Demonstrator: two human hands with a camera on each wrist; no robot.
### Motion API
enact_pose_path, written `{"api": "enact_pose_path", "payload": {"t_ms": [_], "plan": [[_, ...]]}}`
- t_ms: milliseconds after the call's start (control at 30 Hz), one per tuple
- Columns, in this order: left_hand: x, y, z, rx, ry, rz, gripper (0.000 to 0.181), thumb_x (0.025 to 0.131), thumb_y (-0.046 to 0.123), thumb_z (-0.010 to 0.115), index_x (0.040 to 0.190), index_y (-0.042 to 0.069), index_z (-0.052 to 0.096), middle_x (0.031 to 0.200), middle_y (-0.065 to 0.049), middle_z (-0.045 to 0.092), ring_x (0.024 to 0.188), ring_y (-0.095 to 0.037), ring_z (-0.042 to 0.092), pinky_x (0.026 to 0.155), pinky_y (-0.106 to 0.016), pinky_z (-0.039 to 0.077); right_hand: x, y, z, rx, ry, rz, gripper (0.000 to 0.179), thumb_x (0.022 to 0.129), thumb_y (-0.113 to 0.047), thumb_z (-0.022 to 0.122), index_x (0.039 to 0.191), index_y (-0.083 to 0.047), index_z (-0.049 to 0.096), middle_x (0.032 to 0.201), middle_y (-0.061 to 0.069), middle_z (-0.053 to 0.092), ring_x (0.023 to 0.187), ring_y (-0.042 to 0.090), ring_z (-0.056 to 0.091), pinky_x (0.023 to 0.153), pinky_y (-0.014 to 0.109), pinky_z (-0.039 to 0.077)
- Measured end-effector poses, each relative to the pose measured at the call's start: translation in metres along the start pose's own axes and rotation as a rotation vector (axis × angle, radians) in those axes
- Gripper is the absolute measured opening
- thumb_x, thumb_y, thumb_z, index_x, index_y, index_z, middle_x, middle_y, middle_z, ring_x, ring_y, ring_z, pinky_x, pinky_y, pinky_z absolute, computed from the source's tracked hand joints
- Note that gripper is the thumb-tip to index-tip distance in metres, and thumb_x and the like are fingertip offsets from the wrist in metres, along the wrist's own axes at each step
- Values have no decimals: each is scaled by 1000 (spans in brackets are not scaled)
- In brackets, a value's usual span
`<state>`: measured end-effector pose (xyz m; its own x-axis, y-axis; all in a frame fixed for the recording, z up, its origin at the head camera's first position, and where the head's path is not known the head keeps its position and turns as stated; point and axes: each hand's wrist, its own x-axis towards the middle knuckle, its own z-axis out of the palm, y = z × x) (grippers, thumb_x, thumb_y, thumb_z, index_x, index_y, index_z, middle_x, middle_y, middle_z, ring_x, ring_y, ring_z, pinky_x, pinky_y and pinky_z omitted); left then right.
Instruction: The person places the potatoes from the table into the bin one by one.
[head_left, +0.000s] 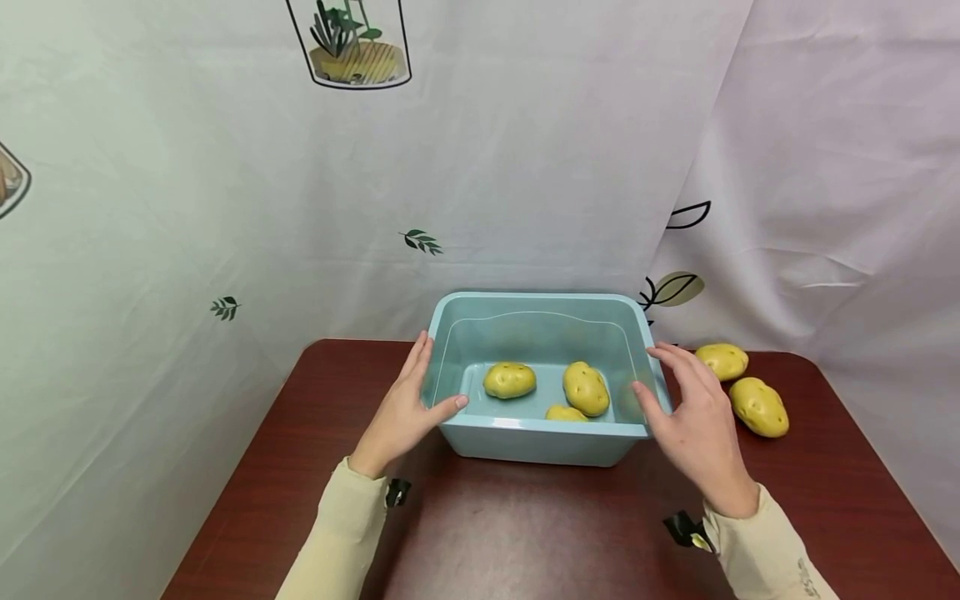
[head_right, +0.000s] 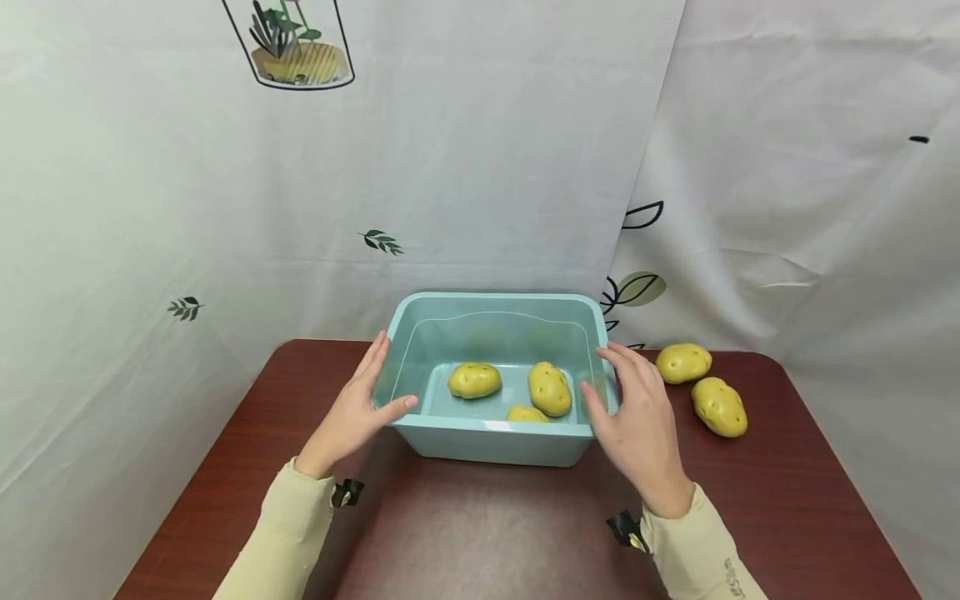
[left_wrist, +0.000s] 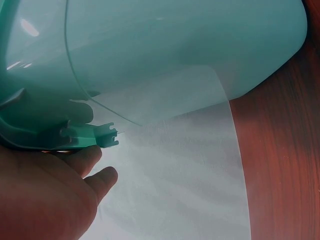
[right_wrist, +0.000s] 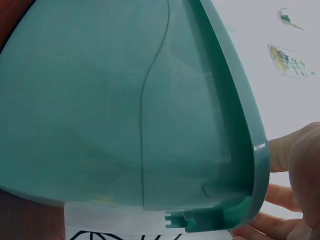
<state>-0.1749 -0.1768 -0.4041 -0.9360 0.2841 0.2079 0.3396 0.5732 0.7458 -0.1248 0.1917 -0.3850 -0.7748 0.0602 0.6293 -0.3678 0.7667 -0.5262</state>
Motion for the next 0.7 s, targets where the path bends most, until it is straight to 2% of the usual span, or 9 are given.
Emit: {"api": "enact_pose_path", "payload": {"t_ms": [233, 700], "plan": [[0, 0, 0, -2, -2, -2, 105, 88, 56, 72, 162, 13, 11, 167, 13, 2, 152, -16, 16, 117, -51, 27, 1, 6, -4, -1, 8, -3, 48, 81, -5, 80, 125, 3, 65, 130, 21, 61, 121, 42, 52, 96, 60, 40], [0, -1, 0, 8, 4, 4, 105, 88, 57, 72, 162, 13, 11, 167, 14, 2, 152, -16, 17, 117, -51, 28, -2, 19, -11, -6, -4, 44, 48, 83, -6, 79, 128, 3, 64, 135, 23, 58, 123, 42, 50, 99, 61, 39]]}}
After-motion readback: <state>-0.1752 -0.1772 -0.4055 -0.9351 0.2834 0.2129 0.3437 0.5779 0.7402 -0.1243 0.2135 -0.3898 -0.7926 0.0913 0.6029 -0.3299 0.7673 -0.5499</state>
